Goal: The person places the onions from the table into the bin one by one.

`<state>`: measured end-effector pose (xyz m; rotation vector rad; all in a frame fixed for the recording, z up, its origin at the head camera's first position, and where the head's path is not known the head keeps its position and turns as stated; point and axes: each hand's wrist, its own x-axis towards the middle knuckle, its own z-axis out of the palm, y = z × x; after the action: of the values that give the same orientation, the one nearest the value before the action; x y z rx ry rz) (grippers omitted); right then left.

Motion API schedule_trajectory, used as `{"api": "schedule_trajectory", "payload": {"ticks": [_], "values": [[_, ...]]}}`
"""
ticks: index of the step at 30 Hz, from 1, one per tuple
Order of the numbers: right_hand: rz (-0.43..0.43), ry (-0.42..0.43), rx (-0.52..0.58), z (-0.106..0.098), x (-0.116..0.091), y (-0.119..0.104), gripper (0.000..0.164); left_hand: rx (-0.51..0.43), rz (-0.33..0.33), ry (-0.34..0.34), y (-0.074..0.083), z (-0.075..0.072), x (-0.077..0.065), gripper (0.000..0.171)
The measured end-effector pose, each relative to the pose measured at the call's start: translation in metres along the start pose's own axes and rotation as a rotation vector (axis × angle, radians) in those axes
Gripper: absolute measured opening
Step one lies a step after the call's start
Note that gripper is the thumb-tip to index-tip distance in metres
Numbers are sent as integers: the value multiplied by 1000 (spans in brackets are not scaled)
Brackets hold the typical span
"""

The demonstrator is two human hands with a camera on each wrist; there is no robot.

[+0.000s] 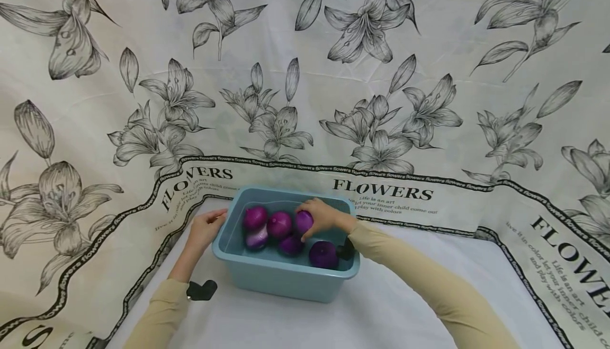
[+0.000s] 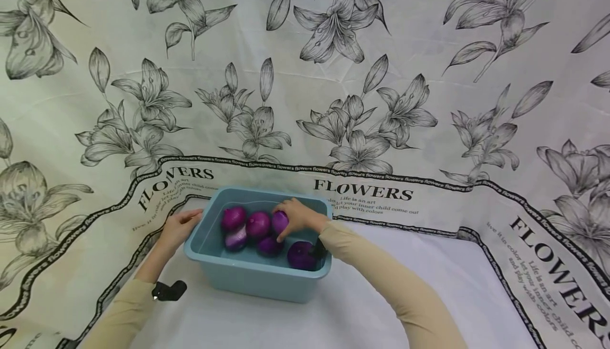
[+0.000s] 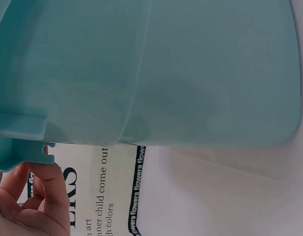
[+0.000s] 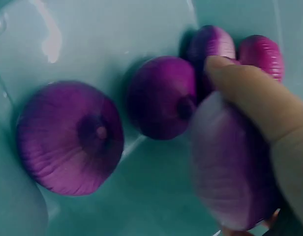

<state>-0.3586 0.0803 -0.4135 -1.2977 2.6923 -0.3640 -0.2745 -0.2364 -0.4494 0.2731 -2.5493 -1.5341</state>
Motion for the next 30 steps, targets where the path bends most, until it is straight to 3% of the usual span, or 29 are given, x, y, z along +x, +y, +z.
{"api": "schedule_trajectory", "payload": {"ticks": [5,14,23,30], "values": [[73,-119,-107,11,0,2,79,4,-8,1,0,1,-1,35],[203,-269,-146,21,-4,-5,71,-12,28,6,2,5,-3,35],[207,-227,-110,19,-8,-2,71,4,29,3,2,6,-2,36],[181,-180,-20,-10,-19,1,70,0,24,-50,1,5,2,38]]}}
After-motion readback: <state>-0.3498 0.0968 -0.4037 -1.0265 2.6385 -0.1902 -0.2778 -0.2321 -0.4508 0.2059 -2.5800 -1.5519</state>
